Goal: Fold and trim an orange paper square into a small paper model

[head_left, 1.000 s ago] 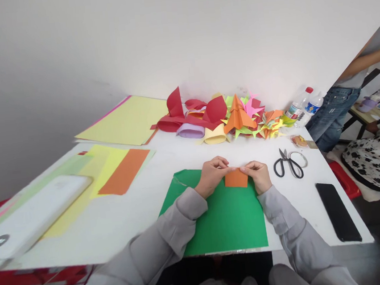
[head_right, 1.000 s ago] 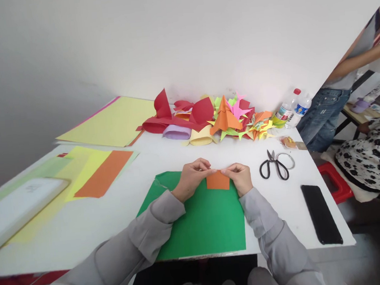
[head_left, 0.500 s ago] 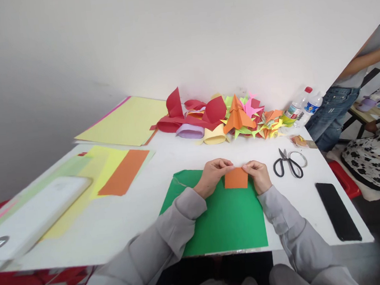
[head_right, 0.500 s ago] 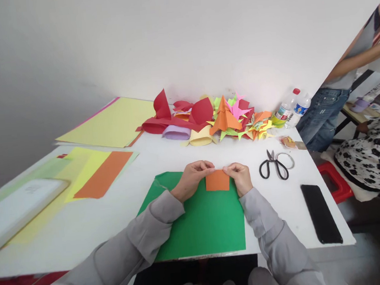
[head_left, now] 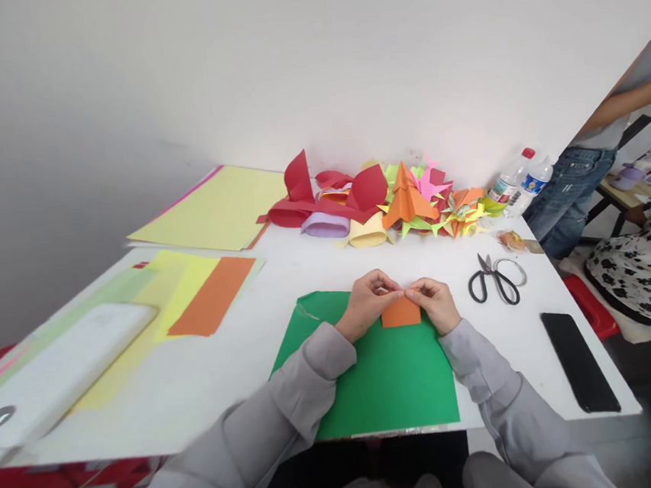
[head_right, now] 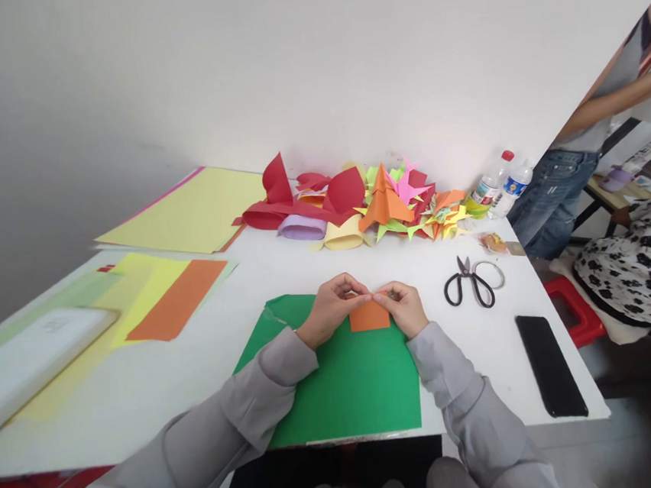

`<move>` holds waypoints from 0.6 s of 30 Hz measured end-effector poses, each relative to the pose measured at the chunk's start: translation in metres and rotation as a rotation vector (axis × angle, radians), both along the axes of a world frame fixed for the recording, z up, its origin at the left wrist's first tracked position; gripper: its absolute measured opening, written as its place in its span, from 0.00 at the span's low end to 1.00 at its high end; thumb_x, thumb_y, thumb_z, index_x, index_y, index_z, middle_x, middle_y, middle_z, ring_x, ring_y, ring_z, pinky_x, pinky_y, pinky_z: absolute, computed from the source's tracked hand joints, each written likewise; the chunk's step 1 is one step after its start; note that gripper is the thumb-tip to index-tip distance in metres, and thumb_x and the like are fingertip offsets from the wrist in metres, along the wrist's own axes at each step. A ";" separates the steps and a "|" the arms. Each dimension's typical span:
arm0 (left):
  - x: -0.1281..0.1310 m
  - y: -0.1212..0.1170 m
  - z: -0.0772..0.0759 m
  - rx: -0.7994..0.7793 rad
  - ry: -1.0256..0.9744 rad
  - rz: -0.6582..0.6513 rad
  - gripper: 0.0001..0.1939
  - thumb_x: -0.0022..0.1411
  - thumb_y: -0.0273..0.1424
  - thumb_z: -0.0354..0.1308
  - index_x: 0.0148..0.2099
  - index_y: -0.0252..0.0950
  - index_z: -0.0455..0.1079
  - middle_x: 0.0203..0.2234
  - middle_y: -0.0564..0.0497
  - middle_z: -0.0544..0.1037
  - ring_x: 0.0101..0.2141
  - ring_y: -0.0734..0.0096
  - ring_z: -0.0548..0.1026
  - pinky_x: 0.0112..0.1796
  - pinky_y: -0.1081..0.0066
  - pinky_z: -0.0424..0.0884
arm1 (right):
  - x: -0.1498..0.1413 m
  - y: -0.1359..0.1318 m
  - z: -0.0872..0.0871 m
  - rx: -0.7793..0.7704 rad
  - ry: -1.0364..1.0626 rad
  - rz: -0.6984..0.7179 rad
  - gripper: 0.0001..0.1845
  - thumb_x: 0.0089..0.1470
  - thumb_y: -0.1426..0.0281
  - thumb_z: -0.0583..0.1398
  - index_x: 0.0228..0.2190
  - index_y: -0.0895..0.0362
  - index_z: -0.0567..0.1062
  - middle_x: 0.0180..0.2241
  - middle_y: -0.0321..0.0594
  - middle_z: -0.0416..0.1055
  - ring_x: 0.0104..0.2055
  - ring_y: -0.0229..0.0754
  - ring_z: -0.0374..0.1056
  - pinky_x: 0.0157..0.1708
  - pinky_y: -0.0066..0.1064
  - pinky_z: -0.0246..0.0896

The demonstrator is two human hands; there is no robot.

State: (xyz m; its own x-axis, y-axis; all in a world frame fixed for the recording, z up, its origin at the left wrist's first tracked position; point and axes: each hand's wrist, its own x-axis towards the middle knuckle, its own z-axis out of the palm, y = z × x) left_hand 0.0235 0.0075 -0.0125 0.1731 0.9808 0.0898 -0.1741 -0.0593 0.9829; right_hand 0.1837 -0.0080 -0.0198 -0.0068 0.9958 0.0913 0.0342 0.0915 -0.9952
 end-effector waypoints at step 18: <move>0.000 0.000 -0.002 -0.012 -0.051 -0.067 0.16 0.43 0.31 0.68 0.27 0.35 0.62 0.23 0.52 0.76 0.27 0.73 0.73 0.31 0.71 0.68 | 0.000 -0.002 0.004 -0.004 -0.003 0.055 0.13 0.39 0.58 0.67 0.21 0.55 0.75 0.20 0.34 0.70 0.24 0.37 0.61 0.26 0.29 0.58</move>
